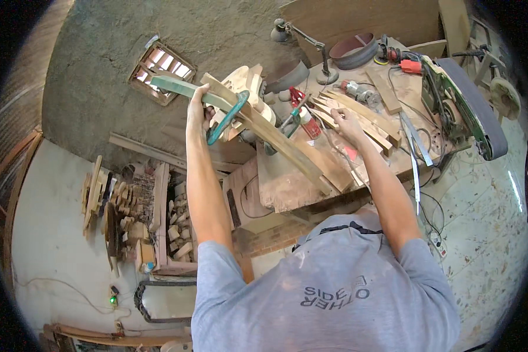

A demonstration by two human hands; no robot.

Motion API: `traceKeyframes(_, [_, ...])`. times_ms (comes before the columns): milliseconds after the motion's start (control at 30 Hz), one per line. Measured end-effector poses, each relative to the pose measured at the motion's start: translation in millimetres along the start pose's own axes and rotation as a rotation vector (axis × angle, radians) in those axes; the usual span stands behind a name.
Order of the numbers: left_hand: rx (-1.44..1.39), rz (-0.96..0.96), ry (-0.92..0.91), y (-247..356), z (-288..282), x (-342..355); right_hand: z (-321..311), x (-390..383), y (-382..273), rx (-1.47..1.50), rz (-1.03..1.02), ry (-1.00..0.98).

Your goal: The person secures pieces of wood together with a green clamp, then applies wood glue to a smaller block and attaches it to the larger assembly, securing it with another green clamp.

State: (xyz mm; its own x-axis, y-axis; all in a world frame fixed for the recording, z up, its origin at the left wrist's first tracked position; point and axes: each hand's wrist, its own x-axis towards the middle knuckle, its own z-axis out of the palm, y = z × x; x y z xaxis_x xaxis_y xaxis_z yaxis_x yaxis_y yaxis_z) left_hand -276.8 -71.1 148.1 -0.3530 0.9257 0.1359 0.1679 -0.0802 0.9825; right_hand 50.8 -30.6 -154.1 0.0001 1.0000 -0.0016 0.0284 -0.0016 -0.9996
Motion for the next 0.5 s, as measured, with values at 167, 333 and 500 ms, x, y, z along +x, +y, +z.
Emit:
traceKeyframes(167, [0.014, -0.019, -0.008, 1, 5, 3, -3, 0, 0, -0.081, -0.053, -0.008])
traceKeyframes(333, [0.058, 0.005, 0.001, 4, 10, 3, -5, 6, -1, -0.057, -0.039, -0.007])
traceKeyframes(500, [0.075, 0.017, 0.036, -1, 10, -9, 7, -2, -15, -0.108, -0.134, 0.003])
